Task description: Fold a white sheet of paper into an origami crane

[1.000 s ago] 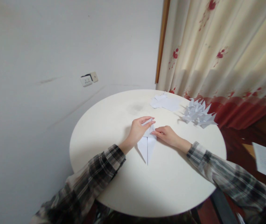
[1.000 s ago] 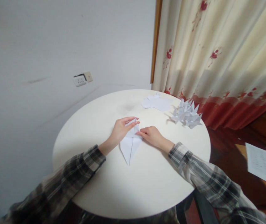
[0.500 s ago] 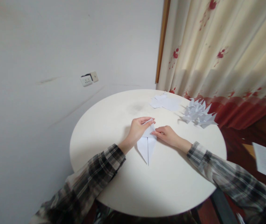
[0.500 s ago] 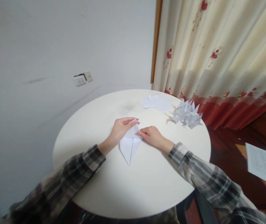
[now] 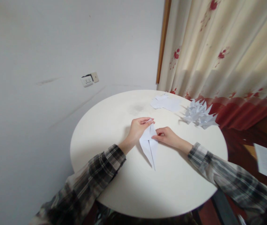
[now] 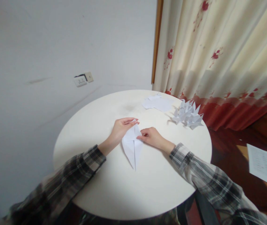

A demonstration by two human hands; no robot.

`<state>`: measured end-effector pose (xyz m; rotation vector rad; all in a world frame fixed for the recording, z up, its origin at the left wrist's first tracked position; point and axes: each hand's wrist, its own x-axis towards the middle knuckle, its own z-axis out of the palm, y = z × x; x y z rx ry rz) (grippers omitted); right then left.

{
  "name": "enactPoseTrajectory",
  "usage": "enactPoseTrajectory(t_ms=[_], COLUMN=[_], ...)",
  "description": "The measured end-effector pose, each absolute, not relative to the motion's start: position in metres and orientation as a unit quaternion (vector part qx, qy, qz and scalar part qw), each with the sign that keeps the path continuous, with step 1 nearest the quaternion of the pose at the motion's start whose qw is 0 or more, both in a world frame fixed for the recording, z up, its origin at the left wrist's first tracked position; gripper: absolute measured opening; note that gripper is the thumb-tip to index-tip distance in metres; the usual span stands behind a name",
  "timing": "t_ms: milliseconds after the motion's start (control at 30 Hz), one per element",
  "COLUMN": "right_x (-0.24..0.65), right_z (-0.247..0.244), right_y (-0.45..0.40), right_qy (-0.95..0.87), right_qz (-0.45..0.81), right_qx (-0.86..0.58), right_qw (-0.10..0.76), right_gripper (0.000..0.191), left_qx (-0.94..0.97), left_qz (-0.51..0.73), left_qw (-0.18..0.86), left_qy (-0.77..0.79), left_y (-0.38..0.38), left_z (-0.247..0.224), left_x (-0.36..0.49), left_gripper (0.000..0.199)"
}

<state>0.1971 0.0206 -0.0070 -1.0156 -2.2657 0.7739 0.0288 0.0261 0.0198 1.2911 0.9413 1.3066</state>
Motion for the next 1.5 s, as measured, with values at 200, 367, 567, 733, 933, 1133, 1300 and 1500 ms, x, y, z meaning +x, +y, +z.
enactPoseTrajectory(t_ms=[200, 367, 567, 733, 933, 1133, 1300, 1500], right_x=[0.196, 0.194, 0.192, 0.194, 0.194, 0.192, 0.193, 0.193], right_z=[-0.012, -0.014, -0.012, -0.012, -0.011, -0.009, -0.01, -0.01], right_y=[0.022, 0.022, 0.019, 0.018, 0.017, 0.015, 0.016, 0.017], right_qy=[-0.817, -0.811, -0.825, -0.832, -0.842, -0.849, -0.852, -0.852], right_qz=[0.336, 0.346, 0.325, 0.32, 0.305, 0.293, 0.29, 0.286], right_qx=[-0.374, -0.368, -0.357, -0.335, -0.33, -0.325, -0.318, -0.32], right_qw=[0.282, 0.296, 0.295, 0.304, 0.3, 0.296, 0.298, 0.301], right_gripper=[0.03, 0.026, 0.021, 0.02, 0.019, 0.019, 0.02, 0.02], left_qx=[0.525, 0.533, 0.527, 0.517, 0.519, 0.506, 0.515, 0.527], left_qz=[0.544, 0.538, 0.508, 0.463, 0.464, 0.476, 0.473, 0.492], left_qw=[0.527, 0.523, 0.558, 0.596, 0.597, 0.615, 0.602, 0.572], left_qy=[0.387, 0.392, 0.39, 0.404, 0.397, 0.373, 0.385, 0.391], left_y=[0.026, 0.023, 0.023, 0.024, 0.024, 0.025, 0.024, 0.02], left_z=[0.02, 0.021, 0.028, 0.03, 0.027, 0.023, 0.026, 0.03], left_x=[0.028, 0.028, 0.028, 0.024, 0.023, 0.022, 0.023, 0.025], left_gripper=[0.015, 0.016, 0.018, 0.02, 0.016, 0.02, 0.017, 0.017])
